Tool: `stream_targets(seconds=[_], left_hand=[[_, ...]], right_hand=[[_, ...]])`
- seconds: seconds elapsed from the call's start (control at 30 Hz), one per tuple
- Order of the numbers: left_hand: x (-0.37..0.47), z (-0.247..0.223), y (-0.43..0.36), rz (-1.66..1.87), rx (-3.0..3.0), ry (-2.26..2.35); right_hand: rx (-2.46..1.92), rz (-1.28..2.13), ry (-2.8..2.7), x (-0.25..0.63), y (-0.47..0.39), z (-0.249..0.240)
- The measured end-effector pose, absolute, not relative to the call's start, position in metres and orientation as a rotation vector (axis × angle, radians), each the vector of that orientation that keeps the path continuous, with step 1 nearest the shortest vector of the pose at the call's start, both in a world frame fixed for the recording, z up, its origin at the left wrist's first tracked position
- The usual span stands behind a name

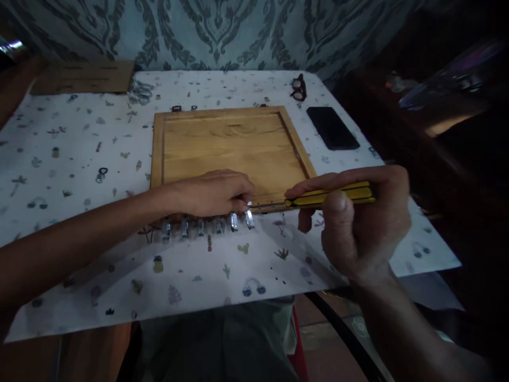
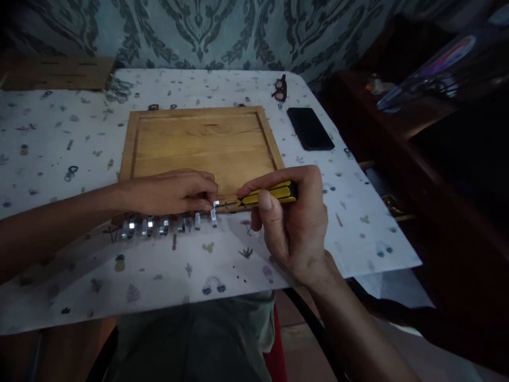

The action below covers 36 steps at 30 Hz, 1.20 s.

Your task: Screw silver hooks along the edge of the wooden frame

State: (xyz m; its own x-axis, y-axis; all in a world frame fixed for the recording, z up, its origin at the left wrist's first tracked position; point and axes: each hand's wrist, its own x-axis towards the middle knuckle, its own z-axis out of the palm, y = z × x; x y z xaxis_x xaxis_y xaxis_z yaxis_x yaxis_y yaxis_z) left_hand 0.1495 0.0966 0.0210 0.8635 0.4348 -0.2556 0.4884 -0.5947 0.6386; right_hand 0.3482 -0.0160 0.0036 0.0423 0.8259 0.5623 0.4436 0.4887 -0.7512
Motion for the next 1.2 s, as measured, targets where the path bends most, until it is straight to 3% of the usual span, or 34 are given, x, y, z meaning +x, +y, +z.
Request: stream_targets(seconds=[1.2], left_hand=[[0.161,0.020,0.129,-0.193,1.960,0.544]], right_hand=[[-1.134,0.497,-1.626,0.359,-0.016,-0.001]])
